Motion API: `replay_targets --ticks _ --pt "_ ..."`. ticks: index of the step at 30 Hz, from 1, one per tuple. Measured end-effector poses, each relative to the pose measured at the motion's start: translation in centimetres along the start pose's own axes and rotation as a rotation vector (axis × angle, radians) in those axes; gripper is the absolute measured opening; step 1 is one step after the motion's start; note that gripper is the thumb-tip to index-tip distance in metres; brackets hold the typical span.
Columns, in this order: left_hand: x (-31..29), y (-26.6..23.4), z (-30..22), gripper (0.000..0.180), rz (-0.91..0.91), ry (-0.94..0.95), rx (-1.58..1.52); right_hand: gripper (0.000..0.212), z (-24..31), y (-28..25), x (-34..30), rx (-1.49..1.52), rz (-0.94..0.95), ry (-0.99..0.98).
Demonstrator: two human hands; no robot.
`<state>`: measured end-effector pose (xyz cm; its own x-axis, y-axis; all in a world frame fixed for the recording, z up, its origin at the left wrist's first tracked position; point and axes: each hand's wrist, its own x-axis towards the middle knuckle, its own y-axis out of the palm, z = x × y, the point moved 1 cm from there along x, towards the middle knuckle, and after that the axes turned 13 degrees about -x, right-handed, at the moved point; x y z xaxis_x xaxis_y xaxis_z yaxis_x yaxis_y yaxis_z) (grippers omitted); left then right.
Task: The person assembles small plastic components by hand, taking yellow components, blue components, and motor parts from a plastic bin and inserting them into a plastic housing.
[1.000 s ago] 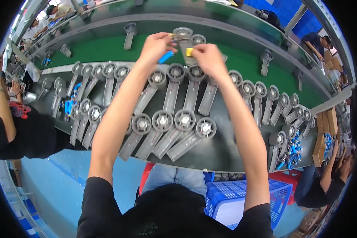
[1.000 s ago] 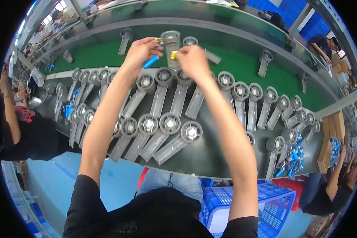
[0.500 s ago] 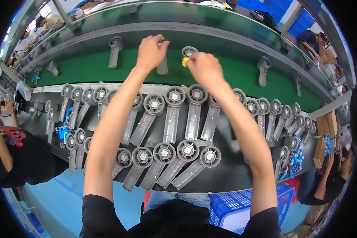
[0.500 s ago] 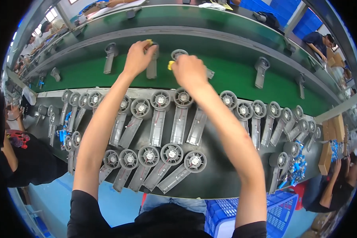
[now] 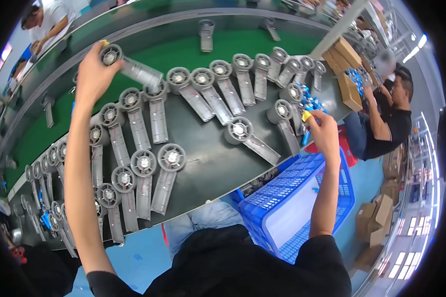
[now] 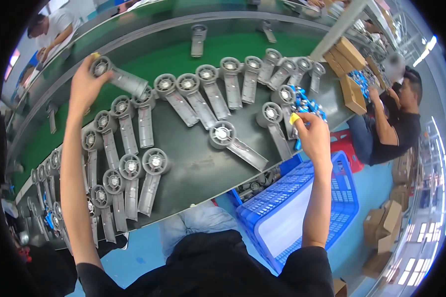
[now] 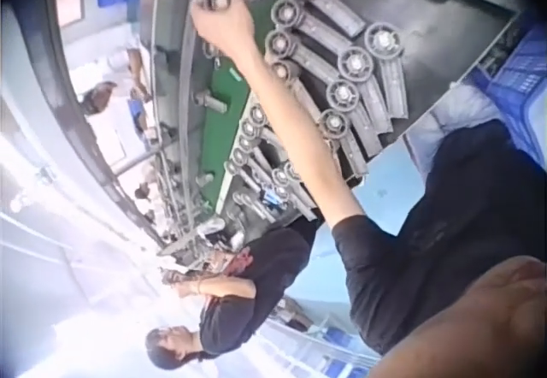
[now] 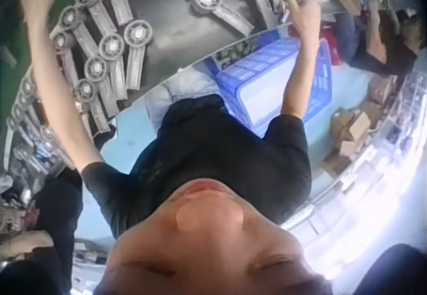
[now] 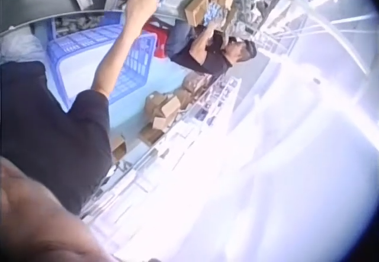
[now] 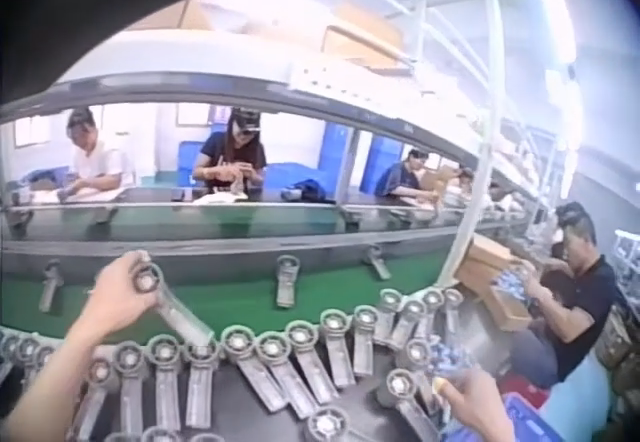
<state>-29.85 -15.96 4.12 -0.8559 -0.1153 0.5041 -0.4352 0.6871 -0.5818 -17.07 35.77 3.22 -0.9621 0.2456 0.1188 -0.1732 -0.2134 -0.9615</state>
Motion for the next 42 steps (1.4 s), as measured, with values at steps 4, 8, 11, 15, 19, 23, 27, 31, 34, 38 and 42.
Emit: replay_targets --ticks 4,8,11,15,19,23,27,31,34,38,42 --pt "-8.0 -2.6 -10.7 0.060 0.164 0.093 -0.138 0.032 -6.4 1.6 -1.8 -0.102 -0.135 -0.041" --pt "-16.4 -1.5 -17.1 0.060 0.338 0.129 -0.269 0.044 -6.2 2.6 -2.8 0.047 -0.010 -0.175" --pt "-20.6 2.1 -17.7 0.066 0.445 -0.063 -0.438 0.039 -7.1 4.1 -1.9 -0.015 -0.067 -0.257" --pt "-22.8 5.6 -16.7 0.060 0.492 -0.158 -0.476 0.025 -6.7 3.2 -1.1 0.098 -0.123 -0.171" --pt "-23.2 7.4 -15.6 0.055 0.555 -0.110 -0.472 0.023 -7.2 1.7 0.0 0.786 -0.063 0.006" --pt "-23.4 7.7 -15.3 0.054 0.528 -0.055 -0.382 0.025 -6.8 2.1 1.8 0.849 -0.040 -0.045" --pt "-23.7 7.5 -15.1 0.052 0.519 -0.034 -0.358 0.027 -6.2 2.4 1.7 0.946 -0.019 -0.009" --pt "-23.6 7.1 -15.4 0.051 0.544 -0.078 -0.357 0.026 -5.0 1.6 1.1 1.350 0.033 -0.029" --pt "-23.7 6.7 -15.8 0.048 0.441 0.014 -0.296 0.026 -3.4 0.7 -0.4 1.361 0.120 -0.142" --pt "-22.6 6.1 -18.4 0.044 0.241 0.195 -0.466 0.023 2.2 -0.1 -5.2 1.359 0.270 -0.176" --pt "-23.1 5.7 -20.5 0.051 0.136 0.329 -0.616 0.018 8.6 0.7 -10.8 1.293 0.413 -0.252"
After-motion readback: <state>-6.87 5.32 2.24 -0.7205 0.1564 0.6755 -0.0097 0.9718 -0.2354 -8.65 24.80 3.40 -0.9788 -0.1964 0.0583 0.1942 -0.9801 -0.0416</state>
